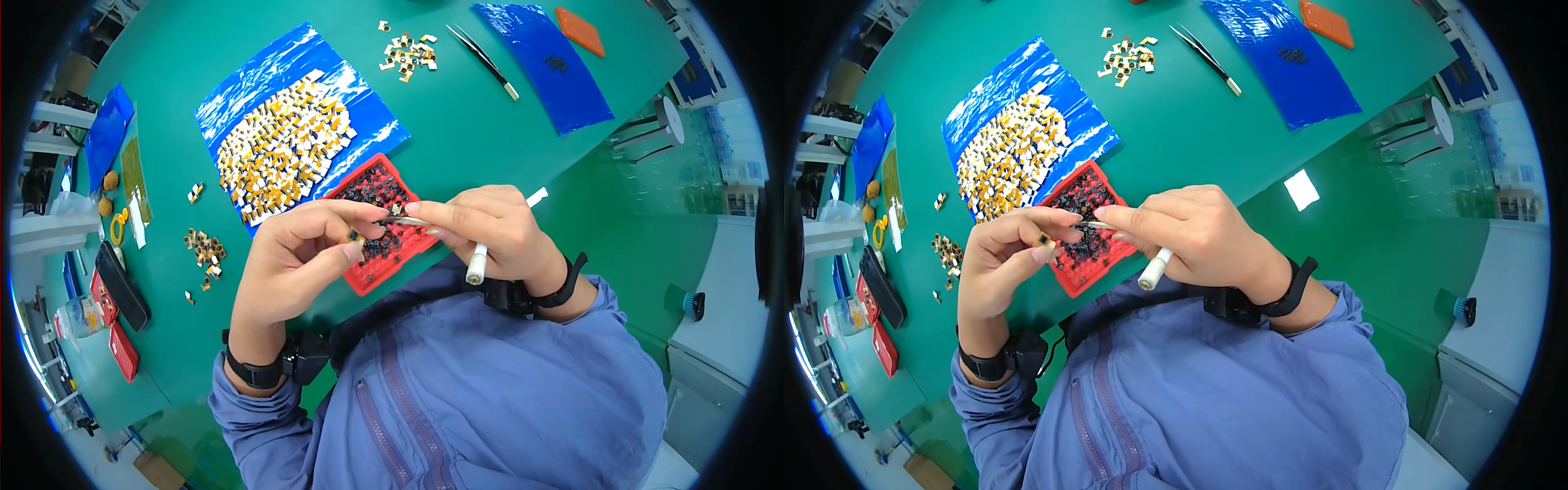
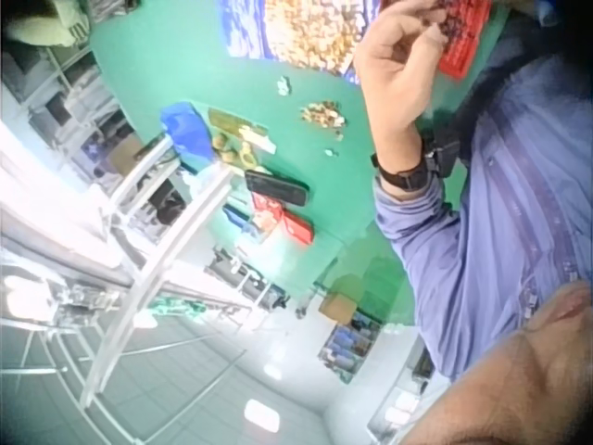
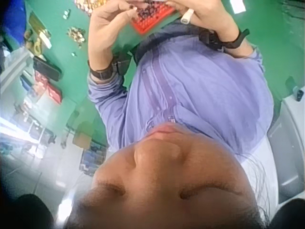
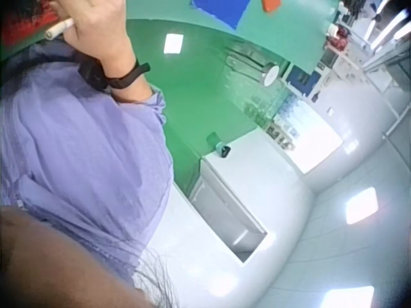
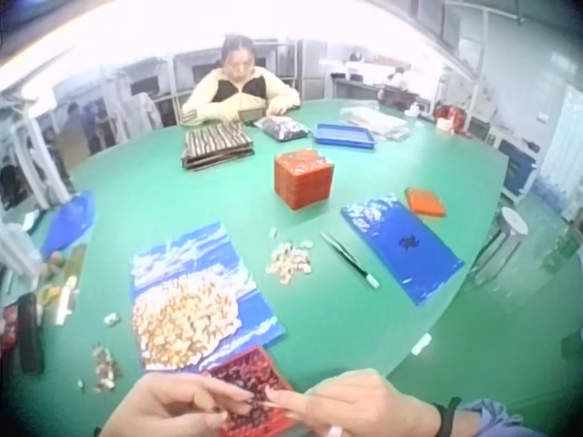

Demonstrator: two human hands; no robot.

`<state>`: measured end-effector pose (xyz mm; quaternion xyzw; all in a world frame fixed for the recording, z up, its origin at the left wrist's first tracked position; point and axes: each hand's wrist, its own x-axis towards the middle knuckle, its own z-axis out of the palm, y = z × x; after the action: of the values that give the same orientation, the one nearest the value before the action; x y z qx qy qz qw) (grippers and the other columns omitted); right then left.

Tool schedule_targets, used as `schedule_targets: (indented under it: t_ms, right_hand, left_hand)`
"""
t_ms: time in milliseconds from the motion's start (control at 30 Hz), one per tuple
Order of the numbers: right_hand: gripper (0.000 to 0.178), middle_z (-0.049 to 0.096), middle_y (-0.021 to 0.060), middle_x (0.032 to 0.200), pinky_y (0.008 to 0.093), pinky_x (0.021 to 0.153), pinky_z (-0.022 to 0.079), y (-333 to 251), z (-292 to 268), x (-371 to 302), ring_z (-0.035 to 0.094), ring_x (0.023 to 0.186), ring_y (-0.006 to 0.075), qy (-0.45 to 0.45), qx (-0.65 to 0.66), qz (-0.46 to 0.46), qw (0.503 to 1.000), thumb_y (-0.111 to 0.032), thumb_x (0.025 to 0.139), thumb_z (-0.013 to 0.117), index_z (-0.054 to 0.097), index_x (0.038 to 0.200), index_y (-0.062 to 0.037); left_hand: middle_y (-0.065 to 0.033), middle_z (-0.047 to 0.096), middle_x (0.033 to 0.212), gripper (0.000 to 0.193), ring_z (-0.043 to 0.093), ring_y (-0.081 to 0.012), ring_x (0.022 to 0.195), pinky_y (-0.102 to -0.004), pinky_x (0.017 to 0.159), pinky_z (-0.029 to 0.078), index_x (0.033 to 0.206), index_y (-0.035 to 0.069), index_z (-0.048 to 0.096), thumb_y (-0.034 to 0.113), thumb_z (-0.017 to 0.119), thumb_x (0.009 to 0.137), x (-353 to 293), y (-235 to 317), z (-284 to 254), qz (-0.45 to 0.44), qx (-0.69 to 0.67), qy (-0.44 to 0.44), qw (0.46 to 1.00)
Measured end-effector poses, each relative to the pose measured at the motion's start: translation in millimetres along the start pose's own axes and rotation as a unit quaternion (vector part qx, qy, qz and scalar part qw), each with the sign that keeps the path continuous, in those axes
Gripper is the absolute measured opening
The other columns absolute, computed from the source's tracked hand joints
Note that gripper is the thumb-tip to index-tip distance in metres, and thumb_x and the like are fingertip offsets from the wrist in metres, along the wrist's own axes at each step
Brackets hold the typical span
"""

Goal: The person uses a white pen-like tool to pick up small black components from a red tray and place them onto a blue sheet containing yellow and white parts. They also use a small blade to scrape or clean a component before placing it on the sheet. The task involves repetitive, precise placement of small electronic parts.

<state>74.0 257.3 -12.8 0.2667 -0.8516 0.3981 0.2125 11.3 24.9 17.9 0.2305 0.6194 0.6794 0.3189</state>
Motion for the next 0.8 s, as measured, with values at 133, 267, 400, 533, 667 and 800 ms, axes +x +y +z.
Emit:
schedule_targets:
  t_ms: [133, 267, 400, 533, 667, 800]
  right_hand:
    - [0.031, 0.055, 0.0046, 0.062, 0.0308, 0.048, 0.043, 2.3, -7.7, 2.5, 0.054, 0.054, 0.0188, 0.034, -0.046, 0.048, 0.997, -0.008, 0.076, 0.069, 0.065, 0.106, -0.008]
    - [0.03, 0.057, 0.0061, 0.07, 0.0331, 0.053, 0.045, 11.4, -22.0, 3.7, 0.056, 0.061, 0.0209, 0.054, -0.158, 0.112, 0.98, -0.01, 0.077, 0.069, 0.065, 0.106, -0.0083]
    - [0.031, 0.057, 0.0071, 0.077, 0.0348, 0.058, 0.046, 31.5, -33.0, 1.4, 0.056, 0.066, 0.0232, 0.058, -0.287, 0.125, 0.948, -0.009, 0.075, 0.069, 0.065, 0.105, -0.0074]
    - [0.029, 0.06, 0.0063, 0.079, 0.0328, 0.058, 0.048, 29.0, -29.8, 10.4, 0.059, 0.068, 0.0233, 0.035, -0.27, 0.068, 0.96, -0.006, 0.073, 0.068, 0.065, 0.103, -0.0067]
    - [0.029, 0.062, 0.0101, 0.081, 0.0304, 0.056, 0.049, -4.5, -11.6, 22.5, 0.061, 0.068, 0.0239, -0.013, -0.031, 0.024, 0.999, -0.004, 0.073, 0.07, 0.065, 0.101, -0.0035]
    - [0.026, 0.061, 0.0101, 0.081, 0.0303, 0.055, 0.049, -10.8, 5.5, 34.2, 0.062, 0.067, 0.0224, 0.002, 0.006, -0.047, 0.999, -0.005, 0.072, 0.071, 0.065, 0.097, -0.0013]
  left_hand:
    - [-0.0182, 0.06, 0.107, 0.009, 0.062, -0.0193, 0.092, -0.0299, 0.079, 0.048, 0.073, -0.002, 0.055, -0.001, 0.055, 0.081, 1.0, -0.9, 2.1, -0.036, 0.0, 0.037, 0.999]
    - [-0.0097, 0.059, 0.094, 0.006, 0.058, -0.011, 0.085, -0.0242, 0.072, 0.047, 0.079, -0.003, 0.058, -0.002, 0.058, 0.085, 0.5, -5.0, -2.2, 0.009, -0.003, 0.034, 0.999]
    - [-0.0076, 0.059, 0.092, 0.005, 0.056, -0.0098, 0.081, -0.0236, 0.07, 0.046, 0.082, -0.003, 0.059, 0.0, 0.058, 0.086, -0.1, -5.3, -4.3, 0.017, -0.042, -0.004, 0.999]
    - [-0.0071, 0.06, 0.091, 0.005, 0.057, -0.0096, 0.083, -0.0236, 0.071, 0.046, 0.084, -0.004, 0.059, 0.0, 0.058, 0.086, -0.1, -4.8, -2.8, 0.01, -0.058, -0.012, 0.998]
    - [-0.0061, 0.061, 0.089, 0.004, 0.058, -0.0092, 0.083, -0.0232, 0.072, 0.046, 0.086, -0.003, 0.059, 0.0, 0.058, 0.087, -0.1, -3.2, -0.9, -0.036, -0.069, -0.019, 0.997]
    - [-0.0048, 0.062, 0.086, 0.004, 0.057, -0.008, 0.078, -0.0226, 0.069, 0.046, 0.085, -0.003, 0.06, 0.0, 0.057, 0.086, -0.2, -6.1, -2.3, -0.017, -0.033, -0.028, 0.999]
